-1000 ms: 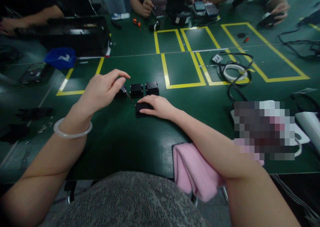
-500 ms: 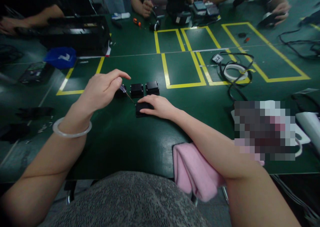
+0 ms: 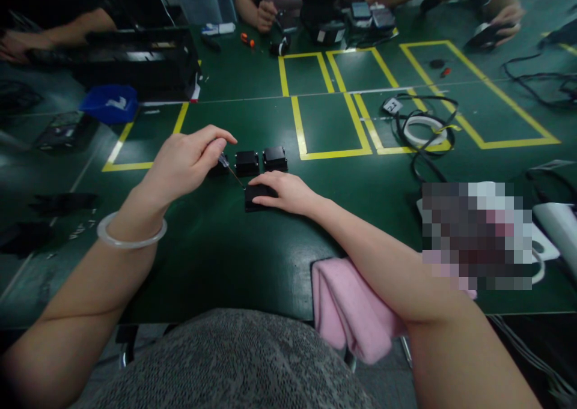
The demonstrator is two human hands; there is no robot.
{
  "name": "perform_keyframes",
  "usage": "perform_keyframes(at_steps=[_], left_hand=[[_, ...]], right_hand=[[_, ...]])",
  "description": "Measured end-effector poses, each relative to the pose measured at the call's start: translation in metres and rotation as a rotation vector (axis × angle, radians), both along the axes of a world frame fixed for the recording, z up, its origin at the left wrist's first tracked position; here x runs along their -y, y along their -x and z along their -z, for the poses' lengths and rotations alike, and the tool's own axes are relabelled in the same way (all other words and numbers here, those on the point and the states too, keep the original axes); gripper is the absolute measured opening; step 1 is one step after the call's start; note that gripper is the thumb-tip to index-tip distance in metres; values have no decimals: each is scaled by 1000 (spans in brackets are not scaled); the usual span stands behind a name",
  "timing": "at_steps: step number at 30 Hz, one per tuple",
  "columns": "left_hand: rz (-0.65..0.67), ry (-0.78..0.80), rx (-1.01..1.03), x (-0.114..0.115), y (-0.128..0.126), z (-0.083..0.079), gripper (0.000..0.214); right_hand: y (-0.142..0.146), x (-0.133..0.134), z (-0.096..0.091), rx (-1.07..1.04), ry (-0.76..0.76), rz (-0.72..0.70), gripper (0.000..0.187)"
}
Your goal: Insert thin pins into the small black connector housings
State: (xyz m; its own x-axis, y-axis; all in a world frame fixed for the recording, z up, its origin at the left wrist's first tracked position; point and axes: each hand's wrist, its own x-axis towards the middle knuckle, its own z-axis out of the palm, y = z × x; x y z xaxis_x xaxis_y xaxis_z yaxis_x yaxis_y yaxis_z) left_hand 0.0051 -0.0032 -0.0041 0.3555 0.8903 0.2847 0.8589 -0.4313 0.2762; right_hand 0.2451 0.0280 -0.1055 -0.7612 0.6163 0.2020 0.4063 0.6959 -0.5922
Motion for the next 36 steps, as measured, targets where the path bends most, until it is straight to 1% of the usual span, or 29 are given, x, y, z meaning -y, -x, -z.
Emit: perform_keyframes(at_steps=[8, 12, 18, 23, 27, 32, 36], left_hand=[[-3, 32, -31, 1, 2, -2, 47], [20, 34, -25, 2, 1, -3, 46], [38, 63, 23, 3, -2, -6, 38], [37, 46, 55, 1, -3, -3, 31], [32, 30, 65, -2, -2, -1, 33], [36, -9, 54, -2, 0, -1, 33], [0, -18, 29, -1, 0, 0, 34]], right_hand=[[0, -1, 2, -6, -2, -6, 43], [-1, 0, 1, -9, 6, -1, 42], [-1, 0, 0, -6, 12, 1, 42], [-1, 1, -1, 3, 15, 8, 42], [-1, 1, -1, 10, 4, 11, 42], [-1, 1, -1, 3, 10, 4, 42], [0, 1, -1, 7, 16, 8, 42]])
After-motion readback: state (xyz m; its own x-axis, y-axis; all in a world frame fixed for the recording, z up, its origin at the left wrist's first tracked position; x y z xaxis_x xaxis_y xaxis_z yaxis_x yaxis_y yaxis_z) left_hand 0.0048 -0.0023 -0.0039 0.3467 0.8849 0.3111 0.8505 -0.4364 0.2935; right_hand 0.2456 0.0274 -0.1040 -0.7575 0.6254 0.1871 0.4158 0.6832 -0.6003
